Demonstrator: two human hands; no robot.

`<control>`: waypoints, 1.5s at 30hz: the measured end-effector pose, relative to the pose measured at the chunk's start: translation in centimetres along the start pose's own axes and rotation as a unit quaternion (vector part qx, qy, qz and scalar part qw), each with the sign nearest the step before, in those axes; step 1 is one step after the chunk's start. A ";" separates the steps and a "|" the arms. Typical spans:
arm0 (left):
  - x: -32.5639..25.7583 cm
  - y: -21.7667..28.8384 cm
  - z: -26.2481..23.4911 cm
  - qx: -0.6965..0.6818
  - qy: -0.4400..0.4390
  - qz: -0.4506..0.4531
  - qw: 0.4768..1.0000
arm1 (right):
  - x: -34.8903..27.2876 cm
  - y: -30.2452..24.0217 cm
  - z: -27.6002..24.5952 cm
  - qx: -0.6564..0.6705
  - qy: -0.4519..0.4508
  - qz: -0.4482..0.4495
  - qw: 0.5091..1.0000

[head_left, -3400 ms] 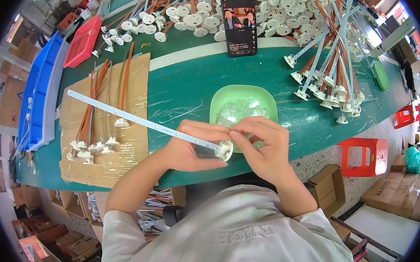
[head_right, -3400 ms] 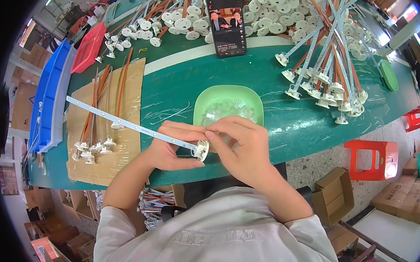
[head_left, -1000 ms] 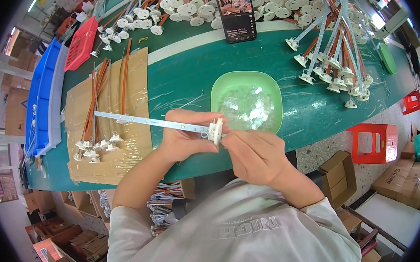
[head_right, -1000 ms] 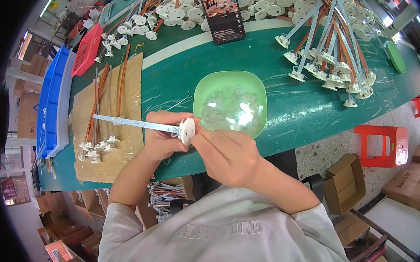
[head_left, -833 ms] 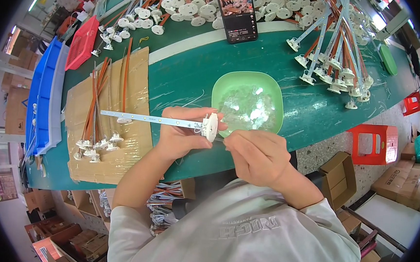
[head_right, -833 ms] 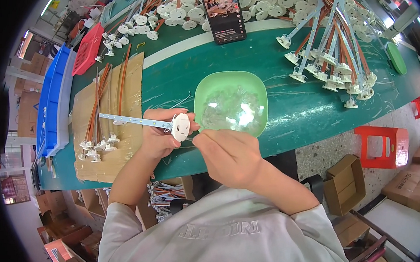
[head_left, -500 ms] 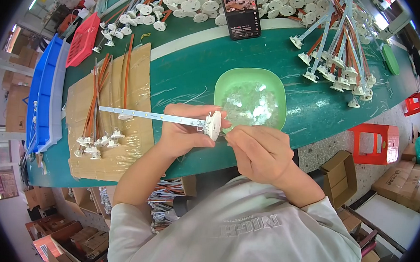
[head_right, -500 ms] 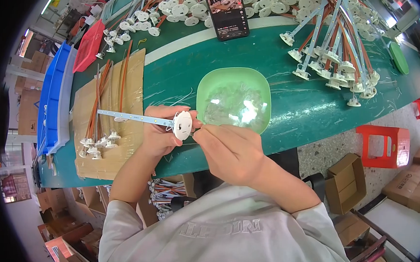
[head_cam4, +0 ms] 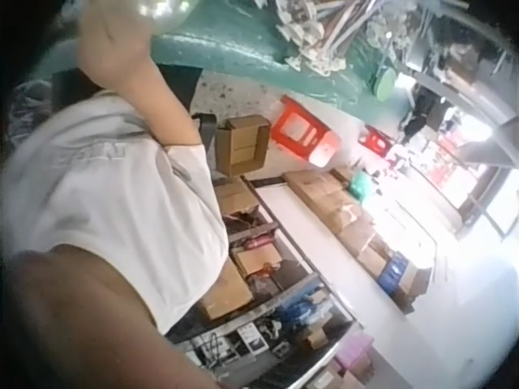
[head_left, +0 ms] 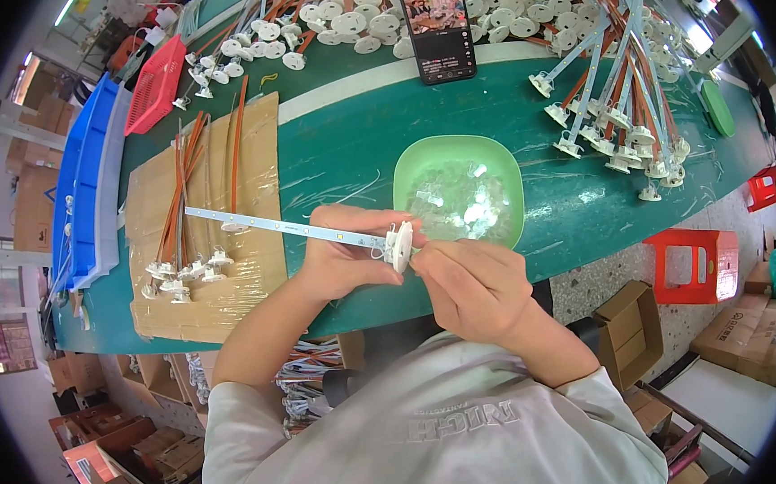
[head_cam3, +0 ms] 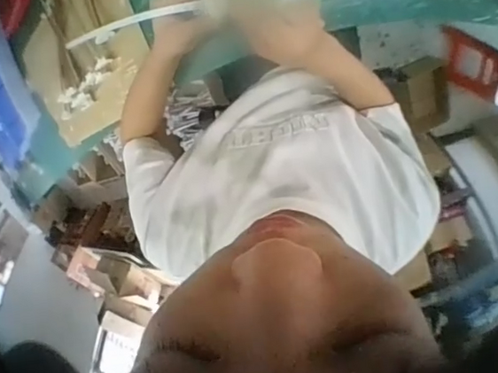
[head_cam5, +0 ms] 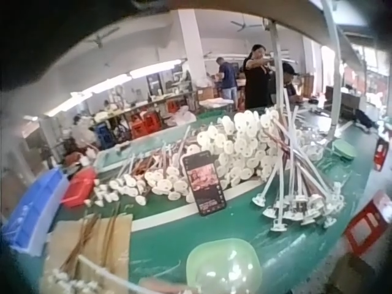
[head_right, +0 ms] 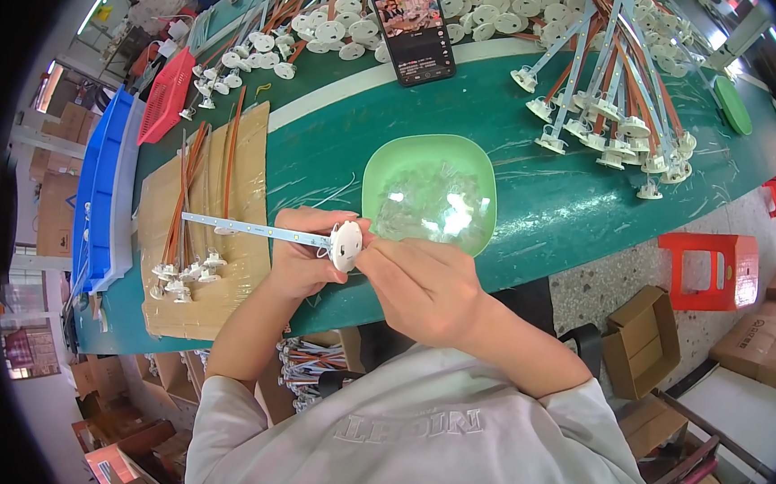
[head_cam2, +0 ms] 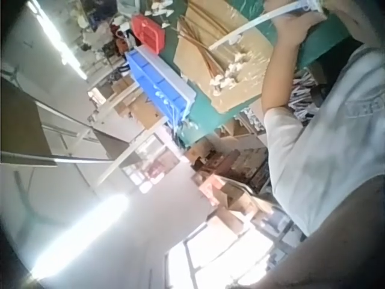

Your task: Assembling white circular plastic bases onto long thin LED light rods at a workbench.

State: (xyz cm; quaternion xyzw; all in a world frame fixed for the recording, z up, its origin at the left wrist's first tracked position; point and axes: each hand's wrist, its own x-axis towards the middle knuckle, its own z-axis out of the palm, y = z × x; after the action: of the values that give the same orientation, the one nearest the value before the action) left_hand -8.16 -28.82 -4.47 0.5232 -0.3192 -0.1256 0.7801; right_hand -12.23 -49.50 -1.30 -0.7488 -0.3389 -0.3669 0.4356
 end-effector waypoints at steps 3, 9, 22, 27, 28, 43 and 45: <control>-0.1 -0.1 0.5 -0.042 0.027 -0.007 0.999 | 0.0 -0.2 0.0 0.000 -0.002 0.000 1.000; -0.5 -0.3 1.3 -0.105 0.061 -0.035 0.992 | -0.1 -0.4 0.3 -0.010 0.006 0.000 1.000; -0.8 -1.0 1.2 -0.074 0.060 -0.040 0.995 | -0.2 -0.2 0.0 0.020 -0.024 0.037 0.999; -0.7 -0.9 0.5 -0.112 0.071 -0.036 0.991 | -0.1 0.3 0.3 0.092 -0.010 0.080 0.992; -0.7 -0.8 0.4 -0.108 0.071 -0.035 0.991 | -0.1 0.4 0.3 0.094 -0.008 0.074 0.993; 2.0 5.2 -4.8 0.316 0.226 -0.258 0.884 | 0.5 3.3 -5.8 -0.037 -0.013 0.144 0.989; 2.1 6.5 -6.4 0.478 0.197 -0.264 0.814 | 0.3 4.6 -8.2 -0.119 0.001 0.172 0.978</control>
State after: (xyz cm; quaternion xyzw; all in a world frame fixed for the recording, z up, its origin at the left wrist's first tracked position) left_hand -3.42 -22.51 0.50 0.9080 -0.0279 -0.0524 0.4146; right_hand -10.38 -58.66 -0.01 -0.8420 -0.1590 -0.3247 0.4004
